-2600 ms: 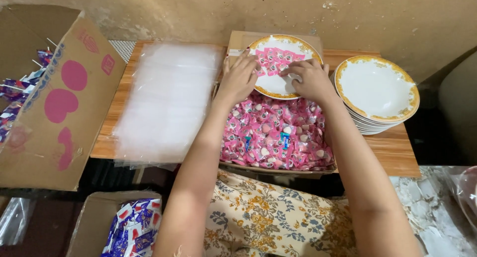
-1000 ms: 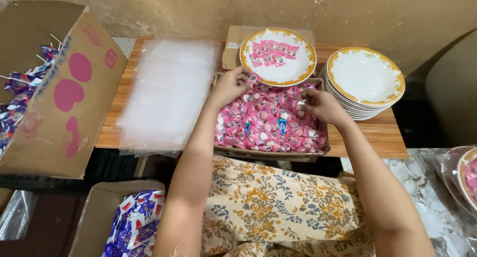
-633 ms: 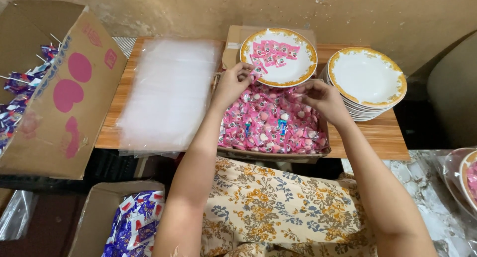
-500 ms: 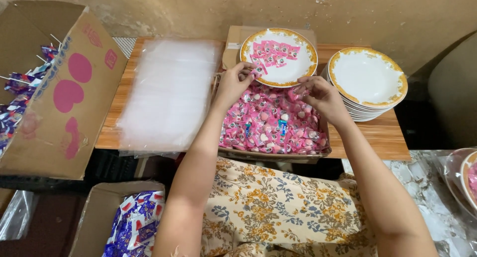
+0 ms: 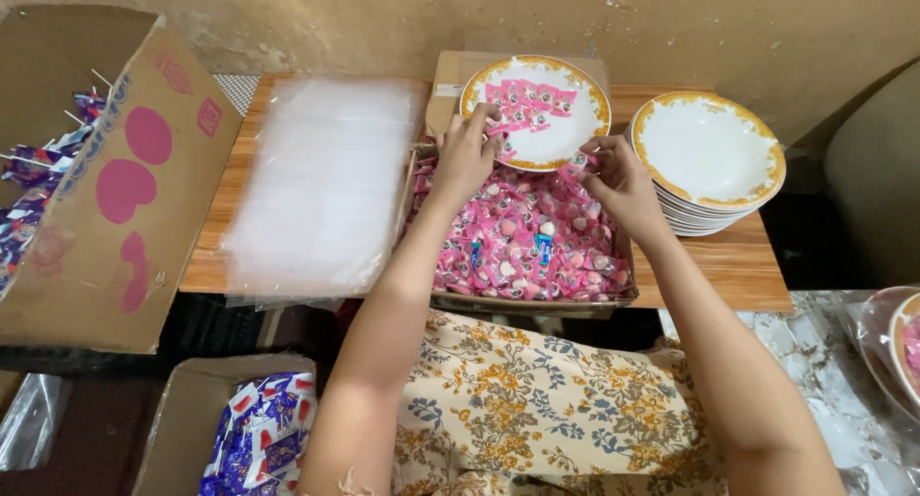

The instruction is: Arranging small pink food packets into a box and wrapping decorative plates in plastic to place on top.

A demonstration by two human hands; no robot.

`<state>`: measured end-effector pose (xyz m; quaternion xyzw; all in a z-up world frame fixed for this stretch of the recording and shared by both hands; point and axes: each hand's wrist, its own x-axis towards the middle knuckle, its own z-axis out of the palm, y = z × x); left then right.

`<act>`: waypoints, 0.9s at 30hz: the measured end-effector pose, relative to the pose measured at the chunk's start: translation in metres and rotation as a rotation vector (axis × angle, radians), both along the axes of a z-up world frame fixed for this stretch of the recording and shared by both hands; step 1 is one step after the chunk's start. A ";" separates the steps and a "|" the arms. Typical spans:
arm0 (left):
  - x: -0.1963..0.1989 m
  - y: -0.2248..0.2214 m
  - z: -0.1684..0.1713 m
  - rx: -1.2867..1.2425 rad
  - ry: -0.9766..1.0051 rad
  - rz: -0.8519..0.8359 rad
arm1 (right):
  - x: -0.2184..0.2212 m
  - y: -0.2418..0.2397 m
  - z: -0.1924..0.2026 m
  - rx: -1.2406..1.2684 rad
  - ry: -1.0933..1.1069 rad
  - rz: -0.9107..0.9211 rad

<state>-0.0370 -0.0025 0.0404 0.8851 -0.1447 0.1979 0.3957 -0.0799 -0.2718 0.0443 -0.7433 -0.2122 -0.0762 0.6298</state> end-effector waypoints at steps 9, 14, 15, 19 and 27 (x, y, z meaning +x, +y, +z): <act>0.047 -0.014 -0.035 0.365 -0.036 0.069 | 0.017 0.006 0.003 -0.454 -0.168 -0.413; 0.034 -0.020 -0.022 0.471 -0.156 0.051 | 0.038 0.003 -0.012 -0.687 -0.410 -0.430; 0.032 -0.022 -0.020 0.499 -0.224 0.066 | 0.040 0.004 -0.013 -0.756 -0.482 -0.448; 0.024 -0.034 -0.013 0.495 -0.329 0.081 | 0.052 0.008 -0.023 -0.854 -0.501 -0.483; 0.015 -0.048 -0.010 0.528 -0.154 -0.047 | 0.053 0.010 -0.016 -0.968 -0.491 -0.389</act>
